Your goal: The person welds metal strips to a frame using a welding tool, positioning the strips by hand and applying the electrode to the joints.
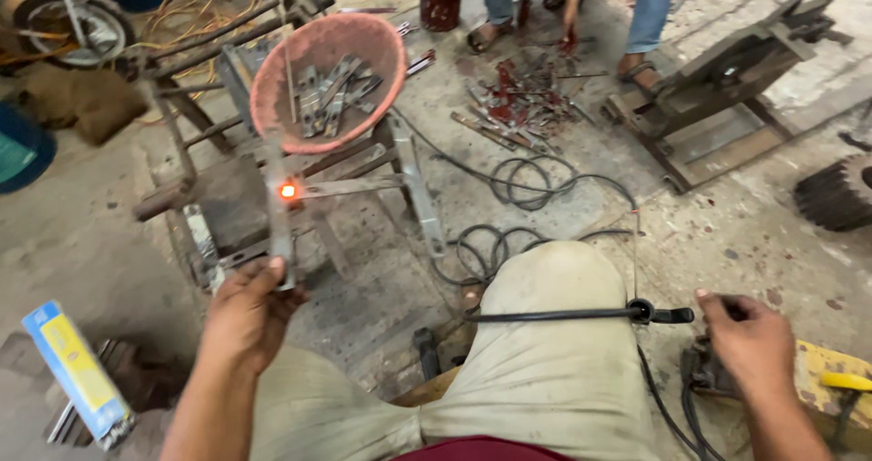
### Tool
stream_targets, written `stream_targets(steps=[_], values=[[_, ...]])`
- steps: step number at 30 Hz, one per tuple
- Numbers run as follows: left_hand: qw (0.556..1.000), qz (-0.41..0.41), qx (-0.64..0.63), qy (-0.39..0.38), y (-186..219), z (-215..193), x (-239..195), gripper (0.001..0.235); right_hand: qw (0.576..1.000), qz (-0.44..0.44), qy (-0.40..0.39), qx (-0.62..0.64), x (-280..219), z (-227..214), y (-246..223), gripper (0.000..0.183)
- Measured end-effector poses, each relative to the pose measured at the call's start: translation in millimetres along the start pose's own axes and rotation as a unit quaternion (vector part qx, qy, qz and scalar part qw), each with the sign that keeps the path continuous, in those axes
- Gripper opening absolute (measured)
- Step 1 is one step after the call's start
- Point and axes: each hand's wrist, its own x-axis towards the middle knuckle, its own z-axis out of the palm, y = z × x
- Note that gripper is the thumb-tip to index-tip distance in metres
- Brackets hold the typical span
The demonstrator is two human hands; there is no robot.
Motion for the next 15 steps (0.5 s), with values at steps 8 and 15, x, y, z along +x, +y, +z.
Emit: stream_targets(steps=[8,15], values=[[0.992,-0.118,0.015,-0.052,-64,125,39,0.011,0.968,-0.104,0.12,0.192,-58,-29,-6,0.021],[0.987,-0.11,-0.017,-0.115,-109,215,108,0.016,0.949,-0.111,0.157,0.248,-66,-22,36,0.021]])
